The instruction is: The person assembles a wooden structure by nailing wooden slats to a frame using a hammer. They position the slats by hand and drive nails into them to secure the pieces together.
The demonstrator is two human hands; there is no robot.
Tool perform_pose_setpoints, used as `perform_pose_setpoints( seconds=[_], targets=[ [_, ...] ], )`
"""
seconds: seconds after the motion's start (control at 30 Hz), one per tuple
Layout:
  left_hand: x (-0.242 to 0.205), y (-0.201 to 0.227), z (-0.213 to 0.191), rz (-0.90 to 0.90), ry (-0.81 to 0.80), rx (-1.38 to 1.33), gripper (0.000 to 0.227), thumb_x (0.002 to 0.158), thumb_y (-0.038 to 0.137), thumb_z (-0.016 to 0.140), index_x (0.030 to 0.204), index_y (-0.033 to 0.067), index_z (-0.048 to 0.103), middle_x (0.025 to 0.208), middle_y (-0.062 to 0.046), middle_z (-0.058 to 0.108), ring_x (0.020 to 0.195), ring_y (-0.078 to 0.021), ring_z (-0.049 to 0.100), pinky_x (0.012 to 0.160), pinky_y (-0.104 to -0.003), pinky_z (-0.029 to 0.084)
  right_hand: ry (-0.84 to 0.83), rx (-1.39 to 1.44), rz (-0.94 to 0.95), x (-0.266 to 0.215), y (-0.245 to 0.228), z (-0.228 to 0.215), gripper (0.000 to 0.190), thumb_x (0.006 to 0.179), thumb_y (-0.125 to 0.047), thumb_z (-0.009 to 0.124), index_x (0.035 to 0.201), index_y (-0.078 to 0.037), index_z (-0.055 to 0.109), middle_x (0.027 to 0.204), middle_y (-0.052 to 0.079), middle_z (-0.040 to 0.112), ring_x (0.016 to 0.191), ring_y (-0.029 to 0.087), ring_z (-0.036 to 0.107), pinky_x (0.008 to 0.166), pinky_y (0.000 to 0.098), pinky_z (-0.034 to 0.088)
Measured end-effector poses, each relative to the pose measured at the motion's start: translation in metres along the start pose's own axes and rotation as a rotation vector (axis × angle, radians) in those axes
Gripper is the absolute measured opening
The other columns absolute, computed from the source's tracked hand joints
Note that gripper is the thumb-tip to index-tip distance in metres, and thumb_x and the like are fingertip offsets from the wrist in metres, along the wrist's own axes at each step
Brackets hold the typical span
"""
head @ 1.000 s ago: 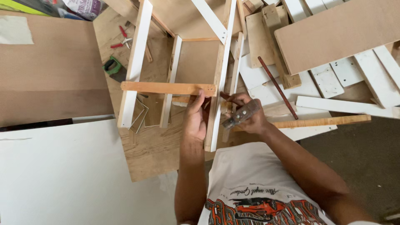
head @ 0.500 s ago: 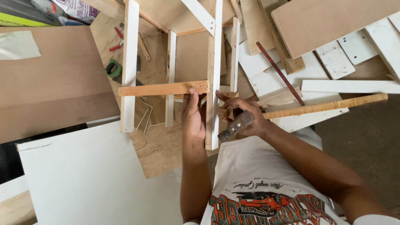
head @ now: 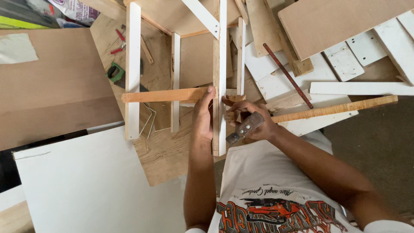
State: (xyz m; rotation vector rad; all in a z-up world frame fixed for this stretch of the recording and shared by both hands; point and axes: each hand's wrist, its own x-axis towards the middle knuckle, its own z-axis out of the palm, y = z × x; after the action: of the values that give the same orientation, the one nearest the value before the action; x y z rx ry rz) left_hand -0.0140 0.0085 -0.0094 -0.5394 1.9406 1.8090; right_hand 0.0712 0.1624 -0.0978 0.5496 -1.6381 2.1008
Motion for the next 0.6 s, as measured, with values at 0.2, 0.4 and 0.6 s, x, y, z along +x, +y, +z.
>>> perform_pose_setpoints(
  seconds=[0.2, 0.4, 0.6],
  targets=[
    [0.005, 0.006, 0.002, 0.064, -0.215, -0.222, 0.044, 0.083, 0.033, 0.082, 0.112, 0.0012, 0.071, 0.107, -0.009, 0.073, 0.103, -0.0196, 0.067, 0.088, -0.036, 0.056, 0.043, -0.049, 0.146, -0.002, 0.005, -0.006, 0.037, 0.091, 0.0, 0.077, 0.122, -0.001, 0.057, 0.106, 0.008, 0.072, 0.107, 0.022, 0.064, 0.077, 0.03, 0.06],
    [0.005, 0.006, 0.004, 0.124, -0.29, -0.24, 0.038, 0.087, 0.028, 0.084, 0.108, -0.0011, 0.072, 0.09, -0.01, 0.071, 0.076, -0.0204, 0.068, 0.069, -0.037, 0.056, 0.188, -0.005, 0.031, 0.008, 0.015, -0.008, 0.045, 0.086, 0.004, 0.073, 0.128, -0.002, 0.058, 0.131, 0.015, 0.069, 0.093, 0.018, 0.071, 0.081, 0.0302, 0.062],
    [0.001, 0.011, -0.005, 0.112, -0.301, -0.119, 0.04, 0.088, 0.037, 0.078, 0.102, -0.0004, 0.075, 0.086, -0.012, 0.075, 0.075, -0.0186, 0.07, 0.068, -0.031, 0.056, 0.246, -0.24, 0.128, 0.019, 0.003, -0.008, 0.043, 0.087, 0.008, 0.067, 0.129, 0.002, 0.061, 0.128, 0.016, 0.065, 0.12, 0.027, 0.066, 0.099, 0.0348, 0.057]
  ],
)
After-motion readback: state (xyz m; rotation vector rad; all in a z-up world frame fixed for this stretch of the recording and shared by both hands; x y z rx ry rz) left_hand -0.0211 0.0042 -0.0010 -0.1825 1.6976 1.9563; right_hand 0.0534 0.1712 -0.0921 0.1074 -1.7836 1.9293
